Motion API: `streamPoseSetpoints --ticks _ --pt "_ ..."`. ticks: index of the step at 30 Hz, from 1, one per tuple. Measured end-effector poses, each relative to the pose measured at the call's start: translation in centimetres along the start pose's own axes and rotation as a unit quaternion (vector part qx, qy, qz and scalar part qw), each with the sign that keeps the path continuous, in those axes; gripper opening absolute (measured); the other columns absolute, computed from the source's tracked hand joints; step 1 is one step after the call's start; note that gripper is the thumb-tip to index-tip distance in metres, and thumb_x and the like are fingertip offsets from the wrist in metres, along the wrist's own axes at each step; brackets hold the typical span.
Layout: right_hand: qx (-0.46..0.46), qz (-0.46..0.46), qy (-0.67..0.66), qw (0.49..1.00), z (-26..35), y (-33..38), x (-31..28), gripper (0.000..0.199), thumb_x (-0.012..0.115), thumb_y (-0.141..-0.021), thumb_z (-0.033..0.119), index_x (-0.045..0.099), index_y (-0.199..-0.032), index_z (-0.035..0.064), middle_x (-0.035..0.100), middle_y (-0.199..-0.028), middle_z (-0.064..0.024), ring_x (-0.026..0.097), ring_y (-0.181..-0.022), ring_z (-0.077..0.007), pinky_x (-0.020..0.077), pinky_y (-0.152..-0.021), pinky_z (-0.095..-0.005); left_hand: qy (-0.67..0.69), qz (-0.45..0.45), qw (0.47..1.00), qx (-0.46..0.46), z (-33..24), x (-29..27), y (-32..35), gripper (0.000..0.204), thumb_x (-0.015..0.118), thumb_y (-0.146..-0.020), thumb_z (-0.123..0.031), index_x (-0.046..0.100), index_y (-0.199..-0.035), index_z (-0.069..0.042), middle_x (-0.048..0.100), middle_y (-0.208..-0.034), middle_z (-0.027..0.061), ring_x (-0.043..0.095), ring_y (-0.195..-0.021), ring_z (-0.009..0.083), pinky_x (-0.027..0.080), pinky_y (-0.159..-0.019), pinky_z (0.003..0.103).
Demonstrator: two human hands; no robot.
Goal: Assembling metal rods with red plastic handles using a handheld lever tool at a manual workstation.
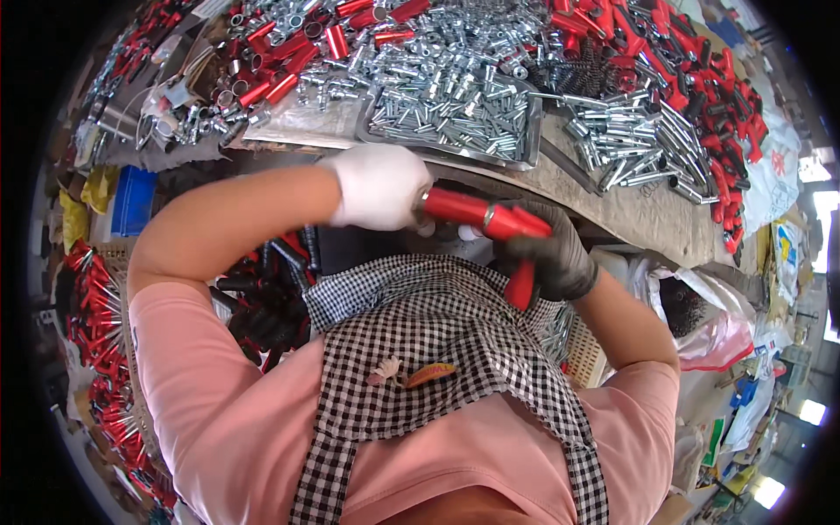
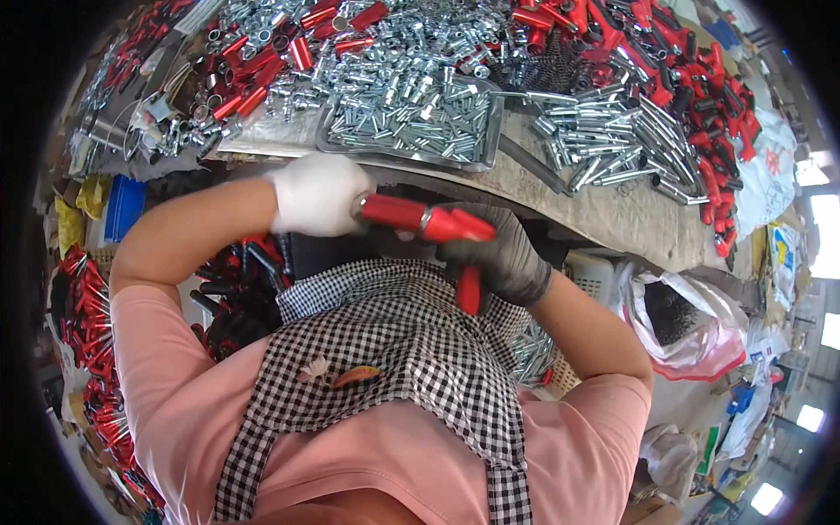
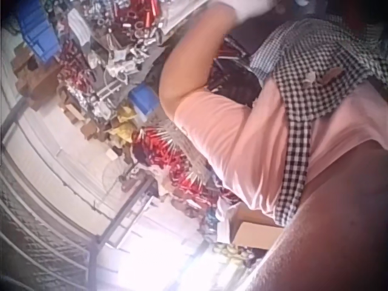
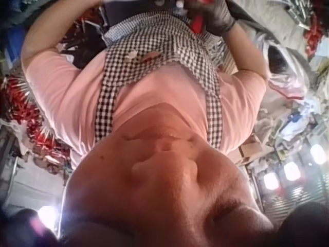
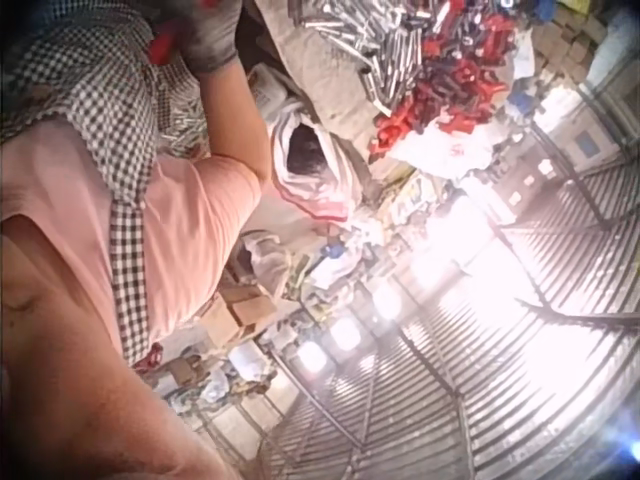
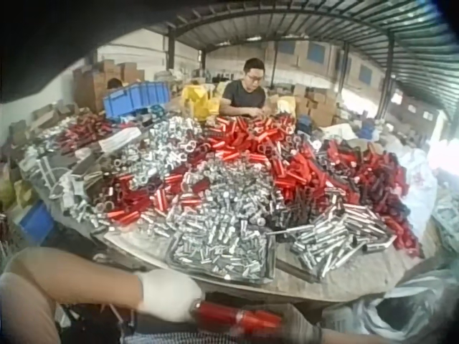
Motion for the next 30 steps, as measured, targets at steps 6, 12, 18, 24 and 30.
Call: streamPoseSetpoints --ticks 6,12,18,24,30 --pt "-0.027 0.145 -0.357 0.923 -0.4 -1.1 2.4 0.065 0.069 -0.083 0.023 0.043 -0.137 -0.0025 0.060 -0.081 -0.0055 0.059 -0.062 -0.0124 0.0564 -0.065 -0.0311 -0.263 -0.379 0.879 0.119 -2.1 -6.4 2.7 0.012 0.065 -0.076 -0.018 0.066 -0.083 -0.008 0.063 -0.067 0.0122 0.066 -0.061 0.0288 0.053 -0.056 0.040" --pt "-0.314 -0.037 0.494 0.810 8.3 2.6 1.3 0.051 0.079 -0.068 0.021 0.066 -0.114 0.0043 0.068 -0.089 -0.0096 0.068 -0.072 -0.0228 0.0567 -0.066 -0.0369 -0.025 -0.105 0.993 0.048 -1.0 0.0 0.0 0.026 0.072 -0.075 -0.029 0.067 -0.085 -0.005 0.067 -0.075 0.0165 0.068 -0.072 0.0352 0.053 -0.065 0.045" --pt "-0.528 0.126 0.730 0.415 7.1 6.8 7.3 0.056 0.081 -0.056 0.024 0.068 -0.108 0.0090 0.068 -0.086 -0.0073 0.067 -0.068 -0.0233 0.0520 -0.056 -0.0373 0.353 0.289 0.890 -0.017 -2.7 8.7 1.4 0.027 0.079 -0.075 -0.021 0.060 -0.072 -0.002 0.052 -0.057 -0.0038 0.050 -0.054 0.0066 0.042 -0.052 0.026" --pt "-0.269 0.000 0.634 0.725 6.3 2.7 3.2 0.047 0.076 -0.073 0.012 0.065 -0.118 0.0041 0.069 -0.094 -0.0106 0.069 -0.082 -0.0292 0.0576 -0.076 -0.0380 0.062 -0.037 0.995 0.063 -1.5 3.2 0.0 0.031 0.073 -0.078 -0.033 0.064 -0.072 -0.004 0.065 -0.064 0.0139 0.064 -0.059 0.0319 0.050 -0.058 0.043" --pt "0.052 -0.006 0.024 0.998 -1.1 -0.5 -0.1 0.050 0.074 -0.079 0.017 0.055 -0.122 0.0002 0.066 -0.092 -0.0091 0.065 -0.075 -0.0181 0.0575 -0.072 -0.0336 -0.188 -0.279 0.940 0.061 -1.1 -2.2 2.0 0.015 0.066 -0.075 -0.023 0.065 -0.075 -0.008 0.062 -0.064 0.0115 0.066 -0.062 0.0308 0.052 -0.057 0.043"
Point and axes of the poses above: each hand's wrist, its own y-axis away from the middle knuckle, its own x-axis out of the palm, z = x × y, the point moved 10 cm from there along -y, towards the middle knuckle
